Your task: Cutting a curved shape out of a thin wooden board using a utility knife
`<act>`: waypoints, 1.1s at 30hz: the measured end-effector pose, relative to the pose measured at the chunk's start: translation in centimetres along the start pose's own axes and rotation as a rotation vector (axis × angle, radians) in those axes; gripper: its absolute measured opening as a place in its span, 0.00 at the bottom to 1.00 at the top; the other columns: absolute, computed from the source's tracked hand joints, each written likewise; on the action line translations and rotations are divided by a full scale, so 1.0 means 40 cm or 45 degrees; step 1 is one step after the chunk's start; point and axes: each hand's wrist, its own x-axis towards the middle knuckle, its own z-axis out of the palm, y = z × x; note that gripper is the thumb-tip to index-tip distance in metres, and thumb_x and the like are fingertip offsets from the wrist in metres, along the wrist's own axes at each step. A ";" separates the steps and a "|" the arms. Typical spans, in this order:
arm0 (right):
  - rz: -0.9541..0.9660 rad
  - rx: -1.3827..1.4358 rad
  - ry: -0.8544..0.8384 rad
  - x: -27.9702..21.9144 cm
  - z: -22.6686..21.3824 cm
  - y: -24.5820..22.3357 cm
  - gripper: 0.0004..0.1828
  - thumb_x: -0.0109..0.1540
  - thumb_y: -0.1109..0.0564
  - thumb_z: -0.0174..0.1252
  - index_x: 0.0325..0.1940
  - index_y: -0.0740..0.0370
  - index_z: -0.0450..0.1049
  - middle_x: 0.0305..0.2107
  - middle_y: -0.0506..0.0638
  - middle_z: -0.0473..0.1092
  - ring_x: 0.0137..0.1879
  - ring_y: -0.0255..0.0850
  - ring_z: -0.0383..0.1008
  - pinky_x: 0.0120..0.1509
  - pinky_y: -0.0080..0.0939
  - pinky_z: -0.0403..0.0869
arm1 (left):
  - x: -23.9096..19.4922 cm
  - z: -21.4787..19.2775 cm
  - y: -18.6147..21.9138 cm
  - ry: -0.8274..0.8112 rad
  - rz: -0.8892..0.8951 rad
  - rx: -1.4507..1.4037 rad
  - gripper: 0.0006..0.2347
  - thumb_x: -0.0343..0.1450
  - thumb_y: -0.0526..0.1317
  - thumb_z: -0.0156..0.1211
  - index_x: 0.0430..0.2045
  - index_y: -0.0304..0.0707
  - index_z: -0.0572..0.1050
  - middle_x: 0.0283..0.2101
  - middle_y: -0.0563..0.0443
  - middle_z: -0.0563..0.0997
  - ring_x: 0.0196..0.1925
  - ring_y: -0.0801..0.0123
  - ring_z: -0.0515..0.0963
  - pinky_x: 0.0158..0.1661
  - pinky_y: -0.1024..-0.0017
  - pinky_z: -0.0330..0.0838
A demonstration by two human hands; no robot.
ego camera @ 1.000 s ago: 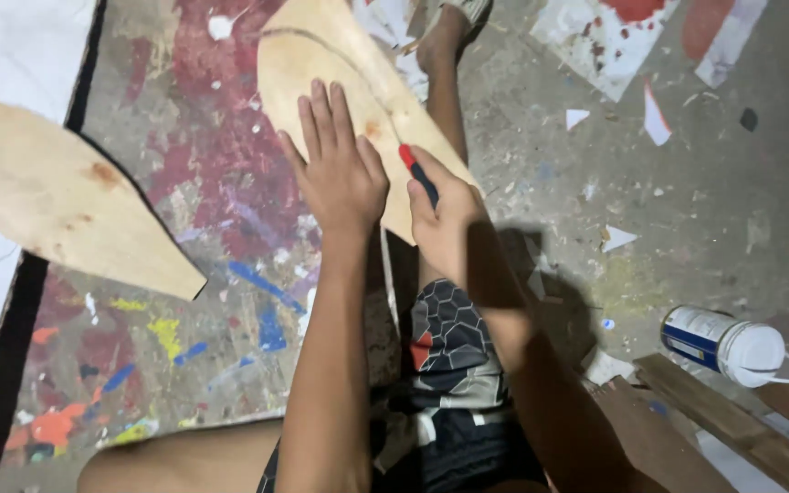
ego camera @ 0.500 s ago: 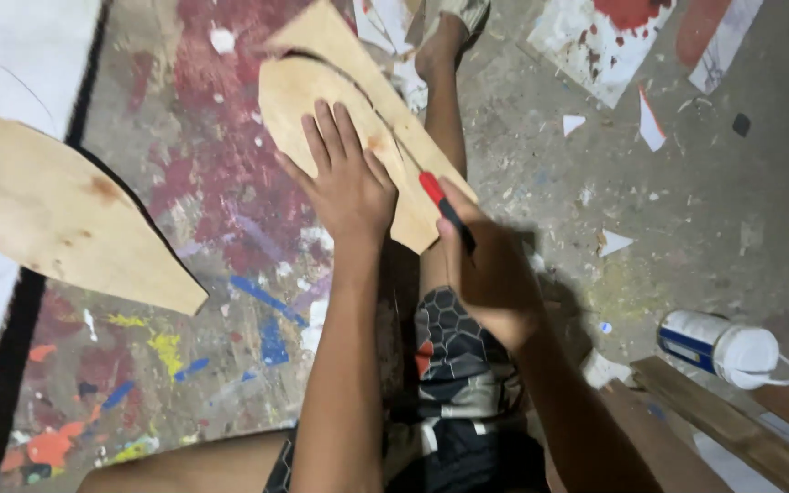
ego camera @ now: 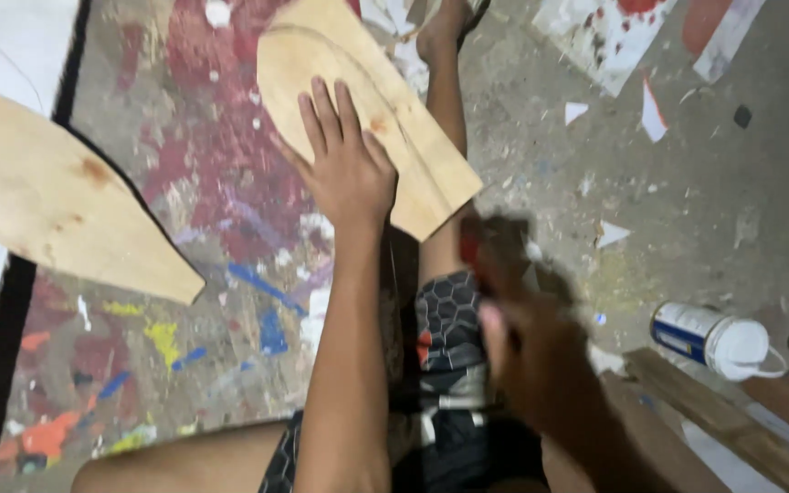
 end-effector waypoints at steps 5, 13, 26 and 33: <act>0.176 0.187 -0.055 -0.101 -0.039 -0.068 0.28 0.65 0.58 0.47 0.72 0.56 0.65 0.65 0.53 0.72 0.69 0.43 0.73 0.66 0.40 0.69 | -0.001 -0.006 0.005 0.002 -0.051 -0.016 0.27 0.79 0.45 0.38 0.78 0.45 0.49 0.80 0.51 0.43 0.82 0.60 0.41 0.72 0.34 0.23; 0.346 0.147 0.054 -0.156 -0.041 0.043 0.30 0.65 0.55 0.49 0.73 0.57 0.64 0.63 0.57 0.72 0.57 0.38 0.77 0.56 0.37 0.71 | -0.016 -0.001 -0.009 0.119 -0.018 -0.111 0.25 0.80 0.41 0.36 0.77 0.47 0.52 0.80 0.52 0.49 0.82 0.61 0.46 0.74 0.39 0.26; 0.287 0.177 0.000 -0.145 -0.050 0.042 0.28 0.65 0.55 0.49 0.71 0.61 0.65 0.67 0.61 0.67 0.73 0.46 0.66 0.70 0.42 0.65 | -0.011 -0.005 -0.007 0.073 -0.029 -0.080 0.24 0.82 0.42 0.38 0.77 0.49 0.50 0.80 0.54 0.47 0.82 0.64 0.44 0.74 0.40 0.24; 0.377 0.185 -0.053 -0.143 -0.051 0.038 0.30 0.64 0.55 0.50 0.73 0.56 0.65 0.62 0.54 0.74 0.63 0.40 0.76 0.59 0.38 0.71 | -0.008 -0.006 -0.008 0.114 -0.032 -0.087 0.25 0.80 0.40 0.39 0.77 0.48 0.53 0.79 0.53 0.50 0.82 0.62 0.47 0.74 0.39 0.28</act>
